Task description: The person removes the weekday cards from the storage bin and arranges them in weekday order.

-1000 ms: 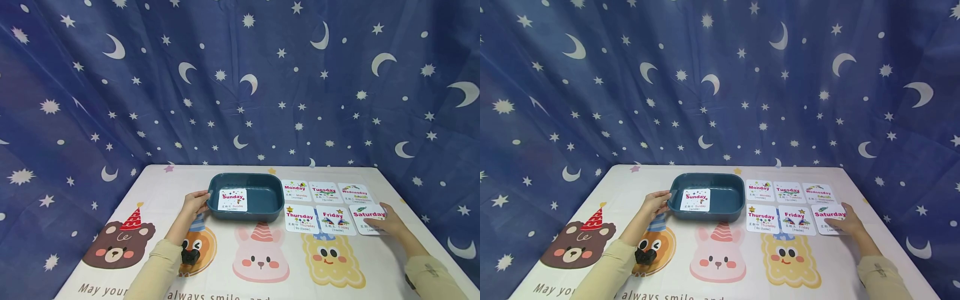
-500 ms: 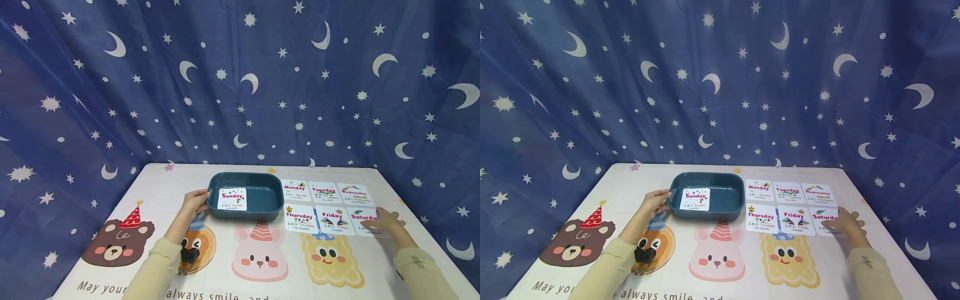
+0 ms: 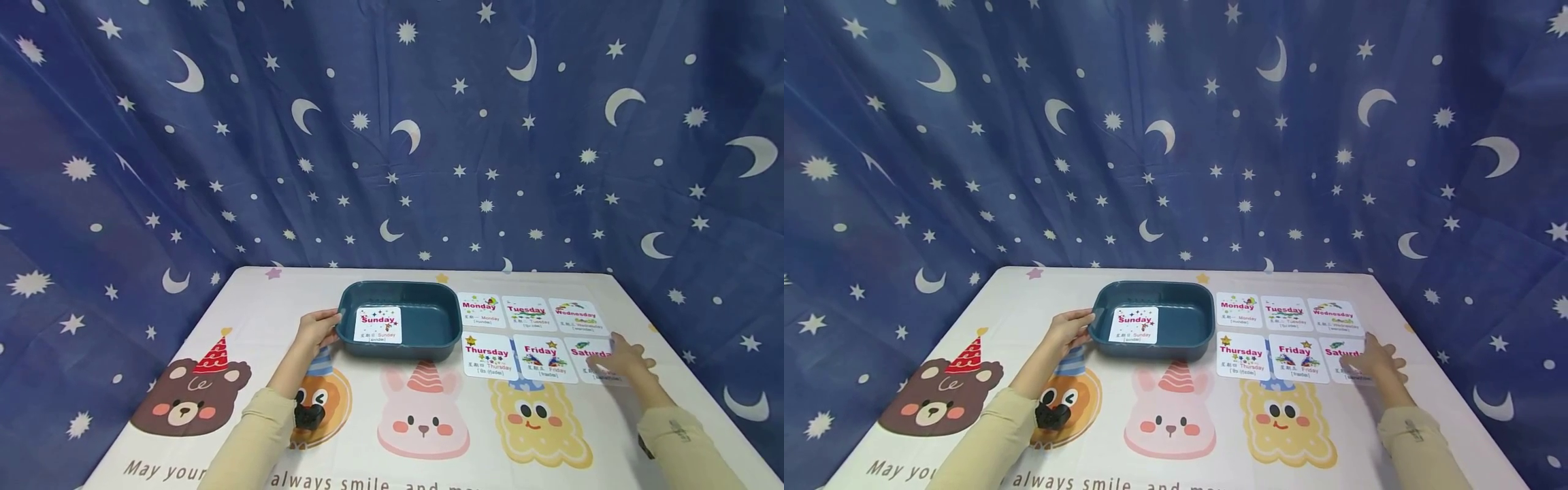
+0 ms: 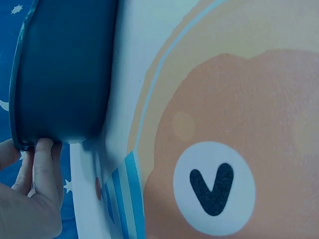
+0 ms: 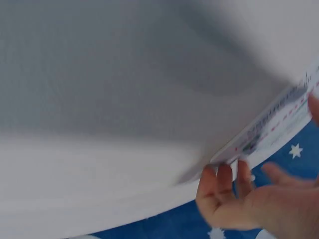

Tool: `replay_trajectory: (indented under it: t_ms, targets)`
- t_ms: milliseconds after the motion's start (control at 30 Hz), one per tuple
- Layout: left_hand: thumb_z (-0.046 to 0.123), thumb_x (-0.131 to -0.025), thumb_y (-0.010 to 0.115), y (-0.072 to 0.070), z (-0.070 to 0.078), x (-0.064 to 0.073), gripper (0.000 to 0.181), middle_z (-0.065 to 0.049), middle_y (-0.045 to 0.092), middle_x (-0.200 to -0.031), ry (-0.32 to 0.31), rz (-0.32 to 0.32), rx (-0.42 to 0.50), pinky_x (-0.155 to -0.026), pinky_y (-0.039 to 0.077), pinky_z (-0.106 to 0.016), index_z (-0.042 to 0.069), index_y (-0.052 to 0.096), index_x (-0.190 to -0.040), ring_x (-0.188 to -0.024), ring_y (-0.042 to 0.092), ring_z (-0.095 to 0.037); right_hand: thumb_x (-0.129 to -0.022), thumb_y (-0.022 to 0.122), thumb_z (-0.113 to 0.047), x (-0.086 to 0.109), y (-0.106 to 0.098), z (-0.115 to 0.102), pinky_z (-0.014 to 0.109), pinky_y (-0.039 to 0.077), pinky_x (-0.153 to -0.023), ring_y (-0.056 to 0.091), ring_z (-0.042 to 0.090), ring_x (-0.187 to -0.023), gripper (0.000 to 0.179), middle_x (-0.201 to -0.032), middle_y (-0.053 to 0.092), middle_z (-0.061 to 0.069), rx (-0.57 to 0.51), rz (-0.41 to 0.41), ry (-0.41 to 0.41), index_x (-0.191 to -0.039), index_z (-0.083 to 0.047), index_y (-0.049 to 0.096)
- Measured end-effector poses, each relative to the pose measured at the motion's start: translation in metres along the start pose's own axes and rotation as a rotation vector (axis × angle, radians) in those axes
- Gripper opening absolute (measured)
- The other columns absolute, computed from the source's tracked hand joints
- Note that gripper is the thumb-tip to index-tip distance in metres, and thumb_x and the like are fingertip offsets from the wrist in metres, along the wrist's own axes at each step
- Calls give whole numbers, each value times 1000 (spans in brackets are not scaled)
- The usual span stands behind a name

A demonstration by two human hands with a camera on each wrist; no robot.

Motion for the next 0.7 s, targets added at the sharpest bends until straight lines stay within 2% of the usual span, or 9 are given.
replay_trajectory:
  t_ms: [167,300,500,600,700]
  targets:
    - [11,-92,59,0,1,1,34,-18,61,-116,1,1,4,-65,56,-21,-1,58,-124,-68,60,-7,-85,58,-27,5,5,-7,74,16,-95,10,62,-118,83,-126,9,49,-65,106,70,-140,12,8]
    - [10,-92,59,0,1,2,34,-15,63,-111,-2,-4,7,-63,55,-21,-1,58,-124,-64,59,-4,-87,53,-24,8,5,-22,74,16,-95,13,62,-119,71,-126,15,49,-79,187,49,-137,11,17]
    - [10,-92,60,1,0,3,33,-11,64,-104,7,-4,32,-59,53,-18,-1,58,-123,-63,59,-3,-88,50,-23,9,6,-41,74,16,-95,17,61,-120,61,-126,21,46,-161,183,13,-133,9,25]
    - [11,-92,60,1,-1,3,33,-10,63,-104,9,-2,29,-59,53,-17,-1,59,-123,-64,60,-4,-90,49,-26,11,8,-47,72,20,-94,25,58,-119,58,-127,29,41,-209,177,1,-133,7,30]
    - [11,-92,60,0,0,3,33,-12,63,-107,9,2,28,-59,53,-17,0,59,-123,-66,60,-4,-92,48,-25,15,10,-57,59,36,-86,42,50,-108,52,-122,42,36,-258,201,-60,-130,7,38]
Point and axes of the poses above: each hand's wrist, its own x-axis away from the middle knuckle, its own y-axis out of the palm, z = x × y, the point moved 3 cm from there along -x, towards the middle knuckle
